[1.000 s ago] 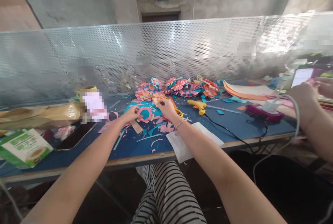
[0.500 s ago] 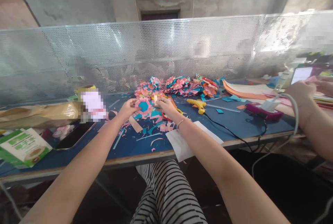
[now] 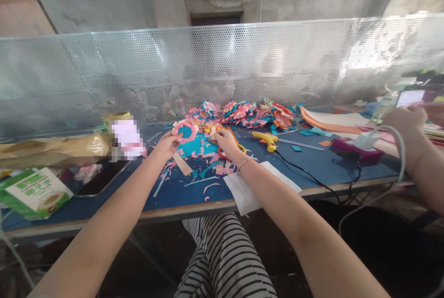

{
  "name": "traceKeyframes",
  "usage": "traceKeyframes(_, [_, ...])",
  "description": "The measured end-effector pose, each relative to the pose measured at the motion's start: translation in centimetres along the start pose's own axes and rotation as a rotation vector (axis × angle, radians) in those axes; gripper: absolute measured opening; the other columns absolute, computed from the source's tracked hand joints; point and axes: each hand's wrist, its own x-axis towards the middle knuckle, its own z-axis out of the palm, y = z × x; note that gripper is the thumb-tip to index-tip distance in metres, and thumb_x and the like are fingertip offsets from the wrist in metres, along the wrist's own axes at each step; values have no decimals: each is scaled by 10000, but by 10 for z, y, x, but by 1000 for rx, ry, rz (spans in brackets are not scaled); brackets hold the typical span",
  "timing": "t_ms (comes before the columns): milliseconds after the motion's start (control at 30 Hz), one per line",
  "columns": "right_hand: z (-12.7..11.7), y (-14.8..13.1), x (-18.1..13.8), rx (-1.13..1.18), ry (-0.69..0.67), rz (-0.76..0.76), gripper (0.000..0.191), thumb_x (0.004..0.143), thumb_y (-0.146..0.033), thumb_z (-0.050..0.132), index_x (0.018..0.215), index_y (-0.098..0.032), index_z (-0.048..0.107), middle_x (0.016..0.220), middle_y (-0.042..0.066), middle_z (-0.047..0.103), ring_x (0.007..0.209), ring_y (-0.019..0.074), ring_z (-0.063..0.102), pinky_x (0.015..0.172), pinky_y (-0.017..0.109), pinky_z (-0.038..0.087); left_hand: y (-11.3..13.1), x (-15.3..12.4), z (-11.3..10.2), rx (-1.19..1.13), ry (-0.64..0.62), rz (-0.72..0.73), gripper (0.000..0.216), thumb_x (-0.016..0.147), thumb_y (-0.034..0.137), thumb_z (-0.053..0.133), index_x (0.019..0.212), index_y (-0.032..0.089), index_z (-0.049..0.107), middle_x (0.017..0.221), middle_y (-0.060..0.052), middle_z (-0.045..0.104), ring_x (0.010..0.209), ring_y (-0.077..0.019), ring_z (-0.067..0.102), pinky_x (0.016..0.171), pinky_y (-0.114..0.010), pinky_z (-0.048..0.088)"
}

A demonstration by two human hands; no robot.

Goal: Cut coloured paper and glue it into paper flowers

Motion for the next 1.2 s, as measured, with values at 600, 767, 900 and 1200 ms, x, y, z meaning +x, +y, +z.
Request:
traceKeyframes(600, [10,8,-7,-69,-241,6,233,601,-254,689,600,-181,468,571,-50,536,605,99,601,634,241,506,-1,-16,20,-14,-136,-101,369,420,239,840,678,167,586,619,25,622,553,-78,573,571,-210,492])
traceKeyframes(767, [10,7,-8,-98,-257,-22,239,619,-317,694,644,-175,504,632,-28,573,619,87,579,625,229,486,-4,-17,24,18,-133,-119,375,397,229,844,673,165,598,597,28,603,540,-77,553,573,-223,491])
traceKeyframes(900, [12,4,-11,-58,-320,-30,263,618,-360,708,752,-172,581,714,-9,605,666,97,591,642,234,486,-6,-16,26,35,-122,-112,370,402,233,841,638,166,564,567,43,569,526,-70,537,582,-229,485])
traceKeyframes(1200, [14,-3,-17,62,-395,-5,290,600,-379,746,777,-185,624,744,-11,625,668,84,574,653,231,462,-4,-20,28,69,-99,-103,394,377,247,848,638,164,565,555,37,568,537,-82,549,580,-228,479])
